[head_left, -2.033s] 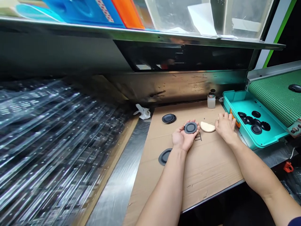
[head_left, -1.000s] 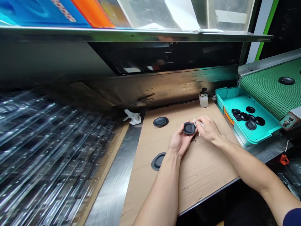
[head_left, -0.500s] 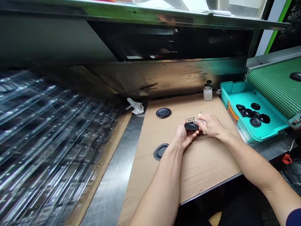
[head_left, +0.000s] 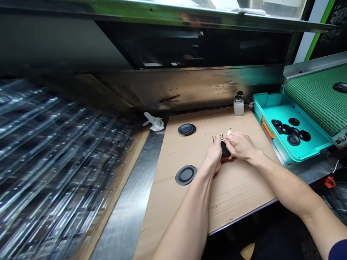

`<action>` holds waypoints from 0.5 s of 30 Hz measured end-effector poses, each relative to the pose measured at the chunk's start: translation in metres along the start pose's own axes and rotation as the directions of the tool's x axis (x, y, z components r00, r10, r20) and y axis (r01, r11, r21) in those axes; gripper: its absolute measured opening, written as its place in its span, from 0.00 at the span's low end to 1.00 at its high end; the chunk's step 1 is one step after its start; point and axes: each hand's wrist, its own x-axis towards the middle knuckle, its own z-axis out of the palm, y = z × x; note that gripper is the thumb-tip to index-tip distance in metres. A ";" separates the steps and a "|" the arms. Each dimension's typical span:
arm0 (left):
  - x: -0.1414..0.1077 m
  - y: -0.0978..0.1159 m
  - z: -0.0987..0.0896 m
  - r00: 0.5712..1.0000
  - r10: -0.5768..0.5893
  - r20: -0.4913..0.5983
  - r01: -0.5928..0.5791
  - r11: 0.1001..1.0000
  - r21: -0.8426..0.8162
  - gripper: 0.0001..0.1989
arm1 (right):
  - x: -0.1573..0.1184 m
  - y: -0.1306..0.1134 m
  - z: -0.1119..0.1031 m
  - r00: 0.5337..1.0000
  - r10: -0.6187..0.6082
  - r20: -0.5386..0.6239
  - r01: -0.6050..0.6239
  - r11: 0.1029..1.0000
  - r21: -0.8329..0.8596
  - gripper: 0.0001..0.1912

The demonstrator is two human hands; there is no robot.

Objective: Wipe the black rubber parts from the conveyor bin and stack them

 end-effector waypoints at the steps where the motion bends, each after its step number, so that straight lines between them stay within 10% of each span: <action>1: 0.000 -0.001 0.001 1.000 0.020 -0.022 -0.019 0.999 0.037 0.23 | 0.000 -0.001 0.000 1.000 -0.013 0.004 0.013 1.000 -0.010 0.13; 15: 0.000 -0.008 0.001 0.988 0.155 0.022 -0.156 0.962 0.225 0.29 | 0.003 0.005 0.002 1.000 0.009 0.018 -0.009 1.000 0.029 0.09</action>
